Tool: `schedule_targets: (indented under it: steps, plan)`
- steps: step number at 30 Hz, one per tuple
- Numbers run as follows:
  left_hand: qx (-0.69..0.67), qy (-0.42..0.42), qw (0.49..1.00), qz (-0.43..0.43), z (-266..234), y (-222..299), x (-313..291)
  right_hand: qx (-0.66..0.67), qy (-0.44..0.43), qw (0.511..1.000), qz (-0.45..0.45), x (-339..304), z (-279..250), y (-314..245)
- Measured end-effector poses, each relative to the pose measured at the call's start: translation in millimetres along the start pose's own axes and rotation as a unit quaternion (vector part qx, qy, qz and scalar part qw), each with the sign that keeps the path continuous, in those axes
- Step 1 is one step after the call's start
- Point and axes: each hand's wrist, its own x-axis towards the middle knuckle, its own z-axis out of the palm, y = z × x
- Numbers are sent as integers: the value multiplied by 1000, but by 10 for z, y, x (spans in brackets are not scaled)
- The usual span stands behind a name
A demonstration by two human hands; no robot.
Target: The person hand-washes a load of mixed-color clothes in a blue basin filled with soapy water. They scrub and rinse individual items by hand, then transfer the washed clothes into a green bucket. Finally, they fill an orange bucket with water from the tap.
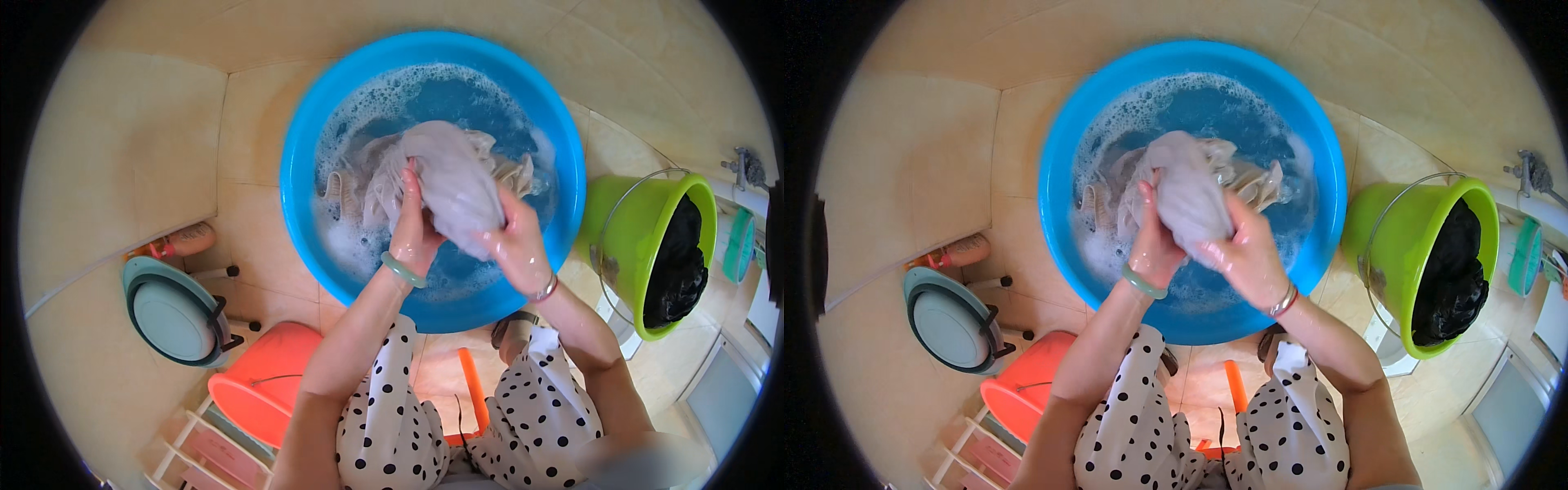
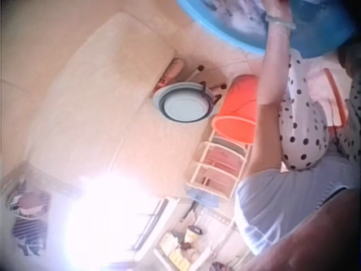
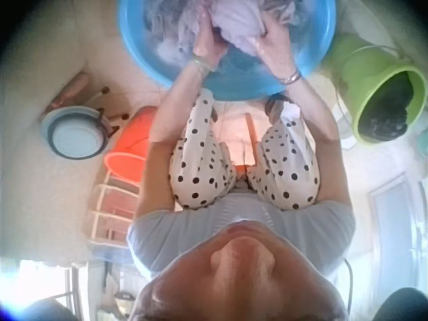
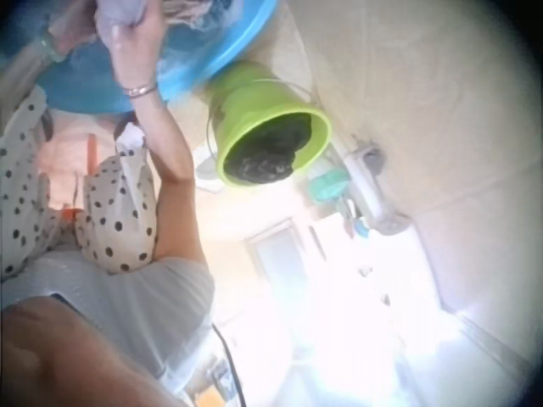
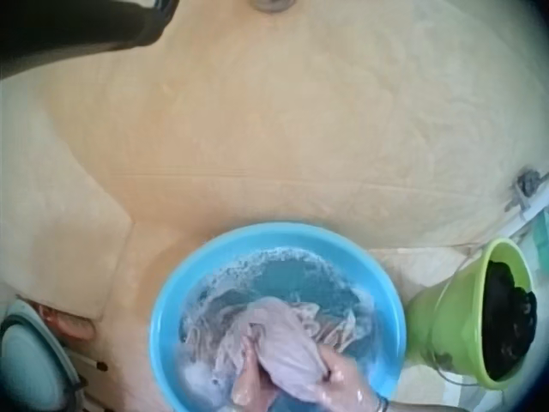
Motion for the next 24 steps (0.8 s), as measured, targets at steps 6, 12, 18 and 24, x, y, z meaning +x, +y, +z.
schedule_targets:
  steps: [6,12,18,24]
  plan:
    - [40,-24,998,-35,147,479,-13,-211,-123,940,-238,-225,390,-315]
    - [16,51,998,17,-73,426,-275,-410,-74,826,-380,-64,785,-170]
    - [64,175,981,51,69,-88,-134,-387,83,900,-181,636,58,665]
    - [279,5,960,-16,-153,-56,-295,-622,99,776,46,399,-461,596]
